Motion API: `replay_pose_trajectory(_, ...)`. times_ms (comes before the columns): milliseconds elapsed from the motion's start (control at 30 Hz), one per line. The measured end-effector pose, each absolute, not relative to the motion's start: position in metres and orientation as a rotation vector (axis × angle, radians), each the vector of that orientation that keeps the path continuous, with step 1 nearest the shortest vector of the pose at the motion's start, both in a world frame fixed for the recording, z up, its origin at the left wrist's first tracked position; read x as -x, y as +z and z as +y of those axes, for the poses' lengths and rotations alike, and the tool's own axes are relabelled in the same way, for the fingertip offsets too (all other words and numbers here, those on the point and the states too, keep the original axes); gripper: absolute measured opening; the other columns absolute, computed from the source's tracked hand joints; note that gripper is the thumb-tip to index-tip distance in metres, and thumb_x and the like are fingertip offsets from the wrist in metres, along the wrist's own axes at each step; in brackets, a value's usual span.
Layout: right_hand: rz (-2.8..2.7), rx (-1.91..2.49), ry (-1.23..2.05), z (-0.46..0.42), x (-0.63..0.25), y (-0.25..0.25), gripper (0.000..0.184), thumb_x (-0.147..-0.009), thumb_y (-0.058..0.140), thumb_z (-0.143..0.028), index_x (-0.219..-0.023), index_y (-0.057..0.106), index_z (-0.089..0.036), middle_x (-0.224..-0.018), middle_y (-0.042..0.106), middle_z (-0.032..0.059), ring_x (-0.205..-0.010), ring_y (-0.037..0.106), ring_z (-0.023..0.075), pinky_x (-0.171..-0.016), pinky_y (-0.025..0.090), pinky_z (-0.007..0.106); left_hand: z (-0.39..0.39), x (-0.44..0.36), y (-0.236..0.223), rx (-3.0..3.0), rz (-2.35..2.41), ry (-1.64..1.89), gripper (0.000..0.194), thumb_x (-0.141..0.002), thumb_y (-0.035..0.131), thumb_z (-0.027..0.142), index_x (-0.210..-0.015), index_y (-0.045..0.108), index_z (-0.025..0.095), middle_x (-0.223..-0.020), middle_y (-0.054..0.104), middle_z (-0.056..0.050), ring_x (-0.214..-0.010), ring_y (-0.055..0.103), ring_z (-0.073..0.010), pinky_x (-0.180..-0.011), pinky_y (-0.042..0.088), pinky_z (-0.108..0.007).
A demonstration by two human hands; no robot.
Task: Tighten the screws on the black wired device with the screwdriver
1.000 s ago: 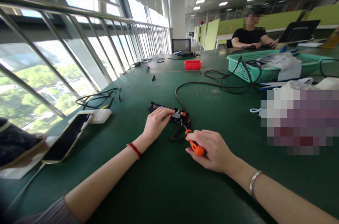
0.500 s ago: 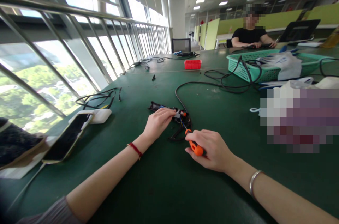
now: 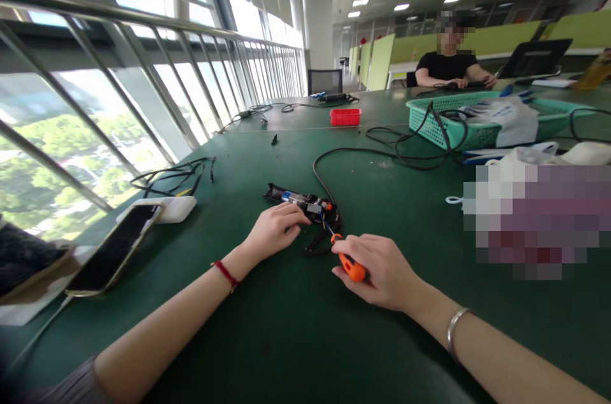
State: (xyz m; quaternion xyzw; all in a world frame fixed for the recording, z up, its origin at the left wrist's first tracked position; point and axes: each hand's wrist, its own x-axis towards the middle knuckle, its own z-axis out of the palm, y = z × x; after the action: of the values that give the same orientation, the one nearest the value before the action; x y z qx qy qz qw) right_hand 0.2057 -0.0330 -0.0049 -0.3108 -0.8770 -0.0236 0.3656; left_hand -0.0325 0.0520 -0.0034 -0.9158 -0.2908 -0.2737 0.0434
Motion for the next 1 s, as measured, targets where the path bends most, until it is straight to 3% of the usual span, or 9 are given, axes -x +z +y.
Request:
replay_pose_trajectory(233,-2.267,0.803,-0.07,-0.0332,-0.205,-0.0041,0.013,-0.088,0.05,-0.025,-0.1,0.053,-0.02,-0.075,0.067,0.0015,-0.063,0.062,0.0136,-0.062,0.047,0.026,0.053,0.0352,-0.0029,2.962,-0.869,-0.69,0.027,-0.078,0.051,0.007,-0.091,0.071,0.019,-0.093,0.066,-0.003,-0.086,0.063,-0.0153,-0.077,0.052,-0.026)
replay_pose_trajectory(400,-2.267,0.808,-0.063,-0.0334,-0.2043,-0.005,0.014,-0.087,0.05,-0.024,-0.1,0.054,-0.021,-0.077,0.068,0.0021,-0.063,0.063,0.0136,-0.064,0.049,0.027,0.0537,0.0363,0.0012,3.027,-0.9,-0.722,0.018,-0.081,0.059,0.015,-0.093,0.071,0.021,-0.093,0.064,-0.003,-0.086,0.063,-0.015,-0.079,0.052,-0.025)
replay_pose_trajectory(700,-2.14,0.841,0.004,-0.0331,-0.2075,-0.0033,0.013,-0.087,0.048,-0.023,-0.099,0.053,-0.022,-0.081,0.069,0.0025,-0.066,0.065,0.0149,-0.061,0.05,0.026,0.0524,0.0315,-0.0021,2.855,-0.803,-0.814,0.018,-0.093,0.05,0.022,-0.093,0.067,0.017,-0.089,0.064,-0.005,-0.082,0.062,-0.0147,-0.075,0.052,-0.026)
replay_pose_trajectory(833,-2.095,0.853,0.076,-0.0363,-0.2048,-0.0019,0.014,-0.085,0.048,-0.023,-0.098,0.054,-0.023,-0.081,0.07,0.002,-0.065,0.065,0.0143,-0.062,0.051,0.025,0.0513,0.0289,-0.001,2.733,-0.819,-1.019,0.019,-0.094,0.047,0.022,-0.095,0.065,0.017,-0.09,0.064,-0.006,-0.085,0.061,-0.0153,-0.078,0.052,-0.028)
replay_pose_trajectory(1000,-2.141,0.796,0.017,-0.0408,-0.1998,-0.0026,0.016,-0.085,0.048,-0.022,-0.1,0.054,-0.023,-0.08,0.07,0.0022,-0.066,0.066,0.0156,-0.064,0.052,0.027,0.0517,0.0277,-0.0008,2.76,-0.807,-0.997,0.018,-0.094,0.049,0.022,-0.092,0.066,0.017,-0.089,0.066,-0.006,-0.083,0.061,-0.0157,-0.078,0.052,-0.03)
